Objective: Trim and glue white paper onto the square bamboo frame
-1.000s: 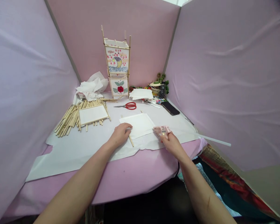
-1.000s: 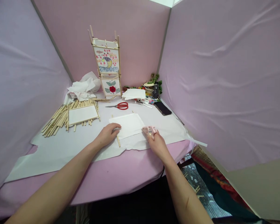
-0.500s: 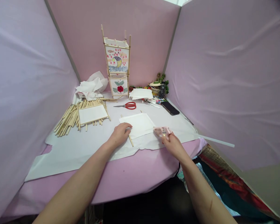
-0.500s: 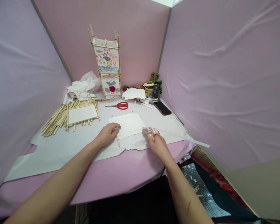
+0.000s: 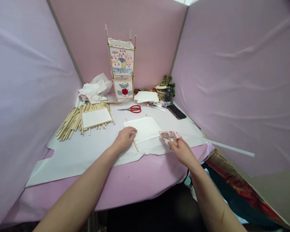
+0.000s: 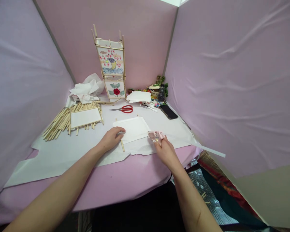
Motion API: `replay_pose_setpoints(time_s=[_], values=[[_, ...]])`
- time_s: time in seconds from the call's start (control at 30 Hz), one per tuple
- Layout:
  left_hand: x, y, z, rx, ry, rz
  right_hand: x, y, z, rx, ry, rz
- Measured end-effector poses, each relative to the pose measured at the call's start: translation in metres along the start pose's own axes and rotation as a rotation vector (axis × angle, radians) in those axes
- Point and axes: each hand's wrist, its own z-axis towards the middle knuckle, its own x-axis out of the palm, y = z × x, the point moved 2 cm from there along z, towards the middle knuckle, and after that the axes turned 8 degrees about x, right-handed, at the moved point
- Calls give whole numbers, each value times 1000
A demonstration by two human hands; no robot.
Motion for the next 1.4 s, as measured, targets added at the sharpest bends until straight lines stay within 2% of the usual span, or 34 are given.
replay_pose_setpoints(time_s=[0.13, 0.43, 0.63, 0.97, 1.1, 1.27, 1.4], values=[[1, 0, 1, -2, 1, 3, -2, 4, -3, -6, 1, 16], [-1, -2, 0, -13, 2, -11, 12, 12, -1, -59, 38, 69], [-1, -2, 0, -21, 3, -12, 15, 10, -1, -60, 69, 24], [0, -1, 0, -12, -12, -8, 10, 6, -1, -29, 38, -18], [-1, -3, 0, -18, -3, -8, 4, 7, -5, 17, -12, -49], [-1, -2, 0, -29, 9, -4, -6, 10, -8, -40, -97, 123], [0, -1, 0, -6, -6, -5, -1, 6, -1, 4, 16, 374]])
